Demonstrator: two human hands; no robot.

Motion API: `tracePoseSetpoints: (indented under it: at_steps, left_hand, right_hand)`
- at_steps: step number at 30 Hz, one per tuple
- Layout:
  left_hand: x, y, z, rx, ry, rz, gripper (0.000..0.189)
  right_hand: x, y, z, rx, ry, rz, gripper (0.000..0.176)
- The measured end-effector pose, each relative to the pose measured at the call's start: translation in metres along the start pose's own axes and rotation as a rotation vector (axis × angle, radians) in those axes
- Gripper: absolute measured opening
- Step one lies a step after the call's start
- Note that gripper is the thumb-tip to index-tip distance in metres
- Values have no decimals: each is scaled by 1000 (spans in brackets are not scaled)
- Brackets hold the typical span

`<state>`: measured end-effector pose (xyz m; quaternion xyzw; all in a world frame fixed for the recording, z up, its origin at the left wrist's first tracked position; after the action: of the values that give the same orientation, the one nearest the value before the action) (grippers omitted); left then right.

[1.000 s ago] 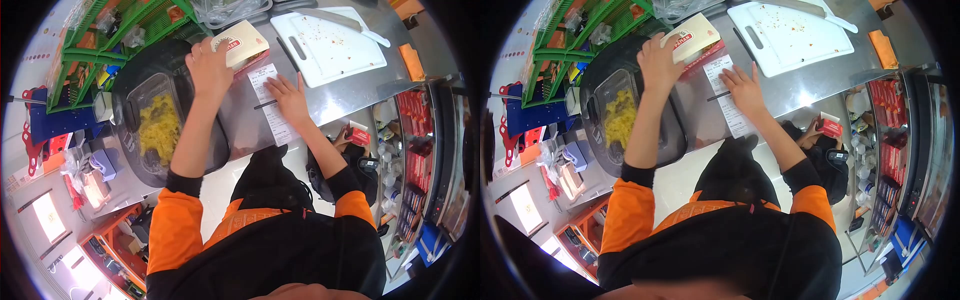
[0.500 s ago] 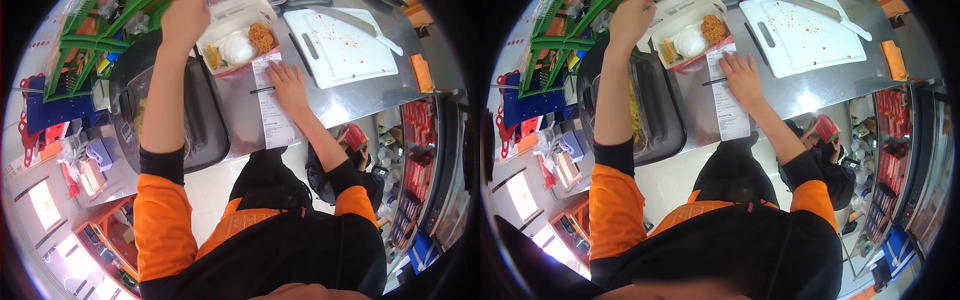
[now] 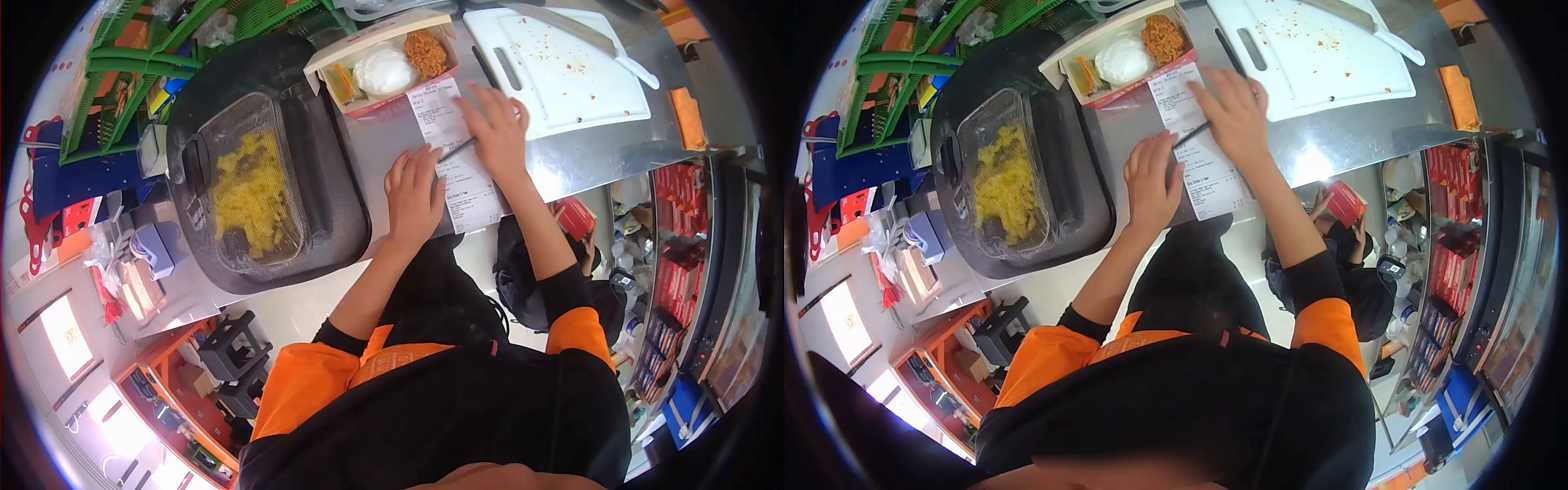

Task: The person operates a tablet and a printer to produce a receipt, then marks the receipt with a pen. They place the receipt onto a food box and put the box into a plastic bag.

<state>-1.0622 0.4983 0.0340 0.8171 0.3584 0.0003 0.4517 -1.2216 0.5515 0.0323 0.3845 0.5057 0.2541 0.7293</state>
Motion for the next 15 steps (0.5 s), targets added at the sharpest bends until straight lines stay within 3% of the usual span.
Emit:
tracePoseSetpoints:
  at_steps: [2,4,7,8,11,15]
  left_hand:
    - [9,-10,10,-83,-21,129,40]
    - [9,-10,7,-116,-28,129,39]
    - [9,-11,6,-145,-38,130,37]
    - [9,-11,6,-151,-41,130,37]
    - [8,-12,7,-144,-39,126,34]
    - [8,-14,6,-155,-37,130,34]
  right_hand:
    - [0,17,4,-54,-117,-151,25]
    - [-3,25,3,-120,-164,-276,20]
    - [-1,-11,2,-913,-618,-166,15]
    - [-3,-24,6,-946,-608,-195,7]
    - [-4,-35,17,-846,-376,-121,10]
    - [2,-41,16,-934,-484,-97,13]
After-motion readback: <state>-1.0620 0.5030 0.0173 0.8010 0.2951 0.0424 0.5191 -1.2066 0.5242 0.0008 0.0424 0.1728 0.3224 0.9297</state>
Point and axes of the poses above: each hand's wrist, its own x-axis away from the middle knuckle, its own y-axis out of the back of the hand, z = x × y, the point moved 4 cm from there along -x, towards the middle knuckle
